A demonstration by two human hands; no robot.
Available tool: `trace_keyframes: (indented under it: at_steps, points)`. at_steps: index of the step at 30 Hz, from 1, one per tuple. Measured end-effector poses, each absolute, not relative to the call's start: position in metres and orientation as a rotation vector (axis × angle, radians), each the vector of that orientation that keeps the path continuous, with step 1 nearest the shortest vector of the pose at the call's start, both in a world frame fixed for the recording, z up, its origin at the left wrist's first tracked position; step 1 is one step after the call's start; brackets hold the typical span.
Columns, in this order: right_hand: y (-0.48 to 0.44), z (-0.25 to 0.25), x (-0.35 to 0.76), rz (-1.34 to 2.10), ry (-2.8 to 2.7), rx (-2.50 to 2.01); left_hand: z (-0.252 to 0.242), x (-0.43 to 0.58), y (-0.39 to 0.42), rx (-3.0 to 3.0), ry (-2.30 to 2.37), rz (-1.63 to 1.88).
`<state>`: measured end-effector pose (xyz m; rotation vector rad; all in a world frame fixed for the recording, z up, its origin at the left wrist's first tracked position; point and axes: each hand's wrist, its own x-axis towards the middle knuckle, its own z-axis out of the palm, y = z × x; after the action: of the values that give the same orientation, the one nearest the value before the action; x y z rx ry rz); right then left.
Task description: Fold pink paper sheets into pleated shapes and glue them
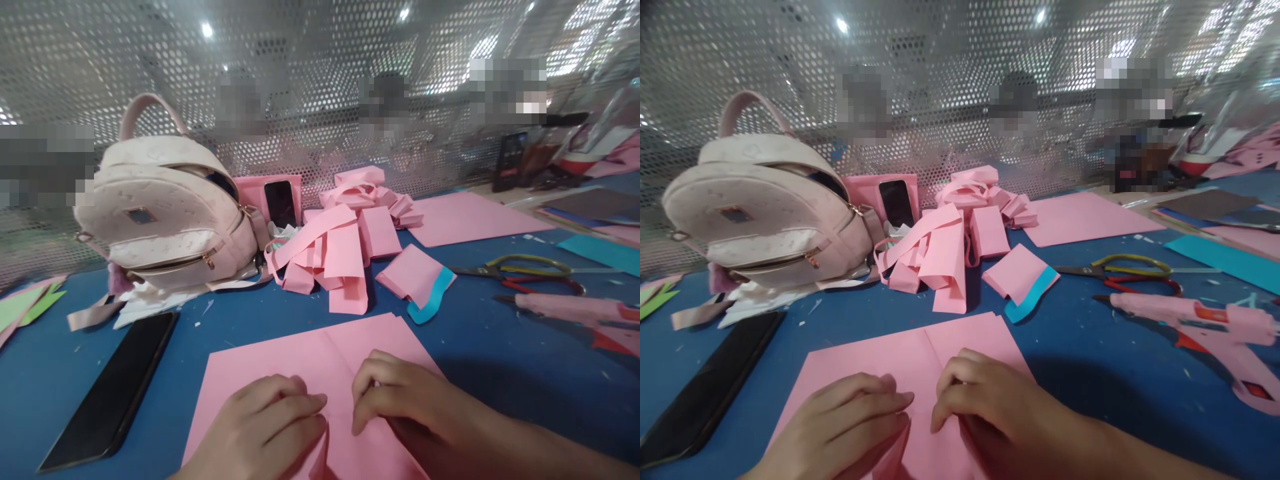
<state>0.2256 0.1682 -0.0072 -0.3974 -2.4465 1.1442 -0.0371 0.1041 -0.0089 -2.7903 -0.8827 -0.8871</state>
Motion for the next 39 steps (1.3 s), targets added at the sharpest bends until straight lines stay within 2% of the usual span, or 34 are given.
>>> trace_keyframes:
  at_steps: [25, 39]
  points:
    - [0.169, -0.010, 0.226, 1.068, -2.450, -0.363, -0.013, -0.037, 0.104, -2.896, -0.932, -0.845]
    - [0.180, 0.012, 0.220, 0.742, -2.837, -0.239, -0.004, -0.038, 0.090, -2.961, -1.030, -0.925]
